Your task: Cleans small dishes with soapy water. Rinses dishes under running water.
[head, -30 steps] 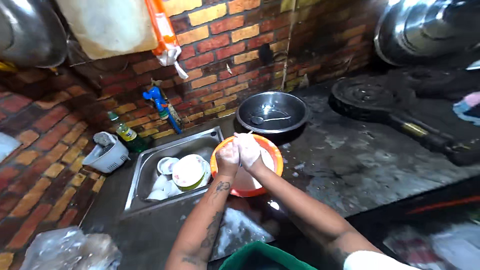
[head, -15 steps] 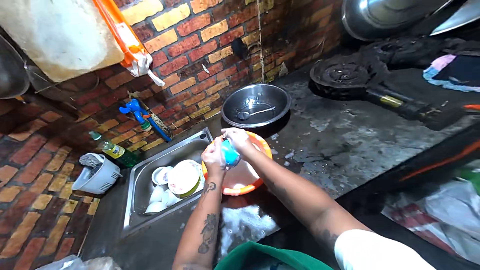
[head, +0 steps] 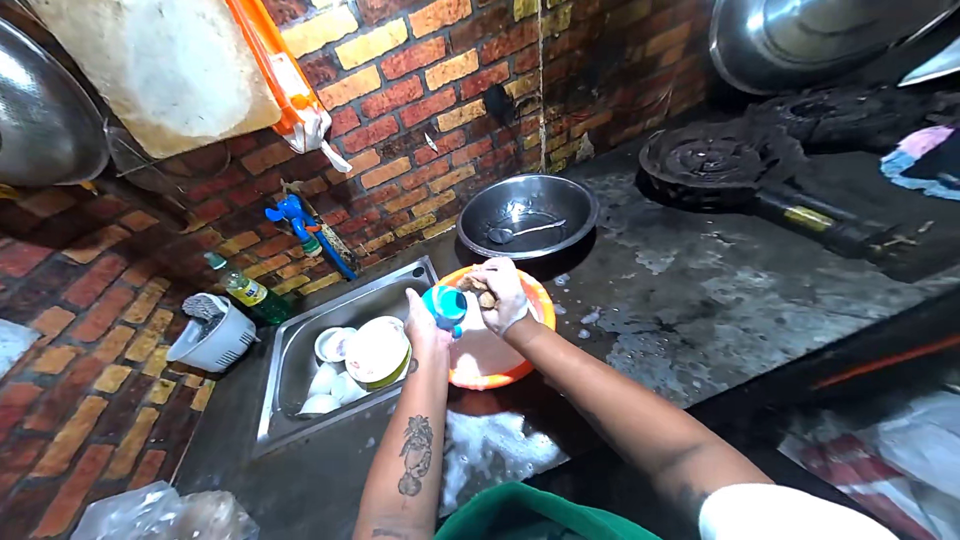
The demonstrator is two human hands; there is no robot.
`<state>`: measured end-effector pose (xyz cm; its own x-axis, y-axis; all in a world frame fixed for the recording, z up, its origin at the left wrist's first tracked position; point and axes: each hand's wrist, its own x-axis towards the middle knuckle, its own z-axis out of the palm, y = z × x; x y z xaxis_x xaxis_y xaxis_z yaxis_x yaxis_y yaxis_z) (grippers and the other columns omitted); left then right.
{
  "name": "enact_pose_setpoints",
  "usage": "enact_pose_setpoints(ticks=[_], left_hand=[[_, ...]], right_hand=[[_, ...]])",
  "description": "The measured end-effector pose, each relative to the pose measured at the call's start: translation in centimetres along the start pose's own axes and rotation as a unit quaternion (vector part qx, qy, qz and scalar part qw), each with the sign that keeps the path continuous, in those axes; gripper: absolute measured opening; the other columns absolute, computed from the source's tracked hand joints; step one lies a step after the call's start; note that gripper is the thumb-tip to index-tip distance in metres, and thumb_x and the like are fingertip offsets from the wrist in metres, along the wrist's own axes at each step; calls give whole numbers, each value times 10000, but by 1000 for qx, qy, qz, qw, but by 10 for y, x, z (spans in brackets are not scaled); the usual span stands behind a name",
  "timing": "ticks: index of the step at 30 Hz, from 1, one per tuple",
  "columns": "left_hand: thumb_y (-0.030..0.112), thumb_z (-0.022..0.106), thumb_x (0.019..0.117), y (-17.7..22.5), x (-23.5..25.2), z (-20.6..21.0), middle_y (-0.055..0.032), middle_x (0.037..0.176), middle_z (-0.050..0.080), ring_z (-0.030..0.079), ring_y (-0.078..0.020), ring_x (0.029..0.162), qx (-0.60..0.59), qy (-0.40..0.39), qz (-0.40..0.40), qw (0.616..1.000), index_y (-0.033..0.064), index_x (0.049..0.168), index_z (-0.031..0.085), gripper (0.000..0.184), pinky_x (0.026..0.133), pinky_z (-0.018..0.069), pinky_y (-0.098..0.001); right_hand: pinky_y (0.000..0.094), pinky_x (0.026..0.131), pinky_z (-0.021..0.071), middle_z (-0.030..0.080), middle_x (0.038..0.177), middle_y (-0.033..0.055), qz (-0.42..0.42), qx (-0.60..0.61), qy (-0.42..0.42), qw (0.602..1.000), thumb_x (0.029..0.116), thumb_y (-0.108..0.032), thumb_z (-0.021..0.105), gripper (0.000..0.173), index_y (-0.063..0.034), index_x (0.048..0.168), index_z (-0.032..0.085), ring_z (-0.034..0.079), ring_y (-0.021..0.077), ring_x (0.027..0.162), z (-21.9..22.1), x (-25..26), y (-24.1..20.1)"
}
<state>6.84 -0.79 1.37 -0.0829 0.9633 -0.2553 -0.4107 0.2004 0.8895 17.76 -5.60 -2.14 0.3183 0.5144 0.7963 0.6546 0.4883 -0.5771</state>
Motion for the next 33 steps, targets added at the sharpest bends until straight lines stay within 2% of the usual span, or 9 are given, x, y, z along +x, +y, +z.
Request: enact_pose_setpoints(ticks=[6, 9, 13, 15, 18, 21, 24, 29, 33], left_hand=[[515, 382, 1092, 5, -4, 1, -222, 1190, 621, 627, -305, 1040, 7, 43, 18, 999, -9, 1325, 561, 601, 852, 544, -486], [544, 338, 1090, 0, 4, -10, -214, 1199, 611, 623, -305, 1033, -24, 21, -29, 999, 12, 1361, 521, 625, 839, 546, -497], [557, 334, 1083, 4, 1, -5, -185, 1135, 655, 662, -279, 967, -61, -42, -62, 995, 40, 1338, 546, 614, 794, 572, -463], [638, 334, 1051, 3, -8, 1, -142, 1120, 668, 665, -244, 946, -50, -63, -41, 996, 81, 1327, 567, 664, 772, 574, -436], [568, 501, 1035, -2, -16, -8, -146, 1065, 686, 682, -228, 928, 38, -49, 111, 992, 33, 1254, 616, 590, 823, 591, -441], [152, 820, 841, -11, 8, -24, -71, 762, 699, 691, -109, 696, 107, -48, 409, 905, -11, 848, 652, 234, 688, 612, -307], [180, 817, 807, -4, 39, -51, -115, 737, 680, 670, -139, 672, 222, -78, 494, 837, -38, 823, 645, 278, 668, 578, -312], [383, 656, 996, 36, 113, -124, -300, 1120, 681, 666, -443, 1099, 590, -103, 309, 739, -89, 1209, 634, 518, 988, 501, -621], [185, 651, 985, 45, 143, -174, -334, 1323, 594, 535, -527, 1282, 764, -119, 178, 609, -67, 1308, 604, 412, 1066, 387, -718]], right_hand=[[511, 950, 544, 741, 1042, 178, -120, 3, -166, 979, 799, 89, 678, 244, -5, 1010, 756, 687, 361, 1055, -6, -2, -13], [543, 1004, 516, 703, 1096, 232, -21, -39, -279, 959, 822, 68, 671, 235, 25, 1040, 747, 649, 400, 1131, -21, 18, 0], [430, 1017, 524, 645, 1247, 212, 103, 125, -161, 973, 907, 18, 623, 290, 66, 1190, 663, 627, 280, 1166, -3, 32, 1], [415, 957, 559, 661, 1278, 155, 228, 292, -117, 921, 957, -18, 536, 386, 12, 1339, 582, 658, 215, 1116, 18, 25, -11], [416, 743, 591, 676, 1011, 112, 451, 398, 12, 799, 1029, -146, 469, 309, -50, 1310, 554, 679, 200, 864, 48, 22, -26], [298, 603, 563, 628, 795, 22, 556, 428, -2, 713, 1110, -284, 381, 278, -99, 1080, 587, 628, 111, 670, 57, 15, -36], [338, 586, 540, 615, 806, 68, 622, 376, -83, 682, 1107, -301, 364, 321, -69, 1092, 586, 603, 161, 651, 66, 9, -28], [466, 757, 569, 684, 1039, 171, 443, 42, -356, 822, 994, -88, 571, 251, -5, 1219, 645, 671, 260, 866, 48, 19, -17], [691, 953, 479, 649, 1231, 282, 321, -268, -529, 738, 902, -118, 726, 409, 7, 1279, 627, 615, 463, 1191, 41, 18, 7]])
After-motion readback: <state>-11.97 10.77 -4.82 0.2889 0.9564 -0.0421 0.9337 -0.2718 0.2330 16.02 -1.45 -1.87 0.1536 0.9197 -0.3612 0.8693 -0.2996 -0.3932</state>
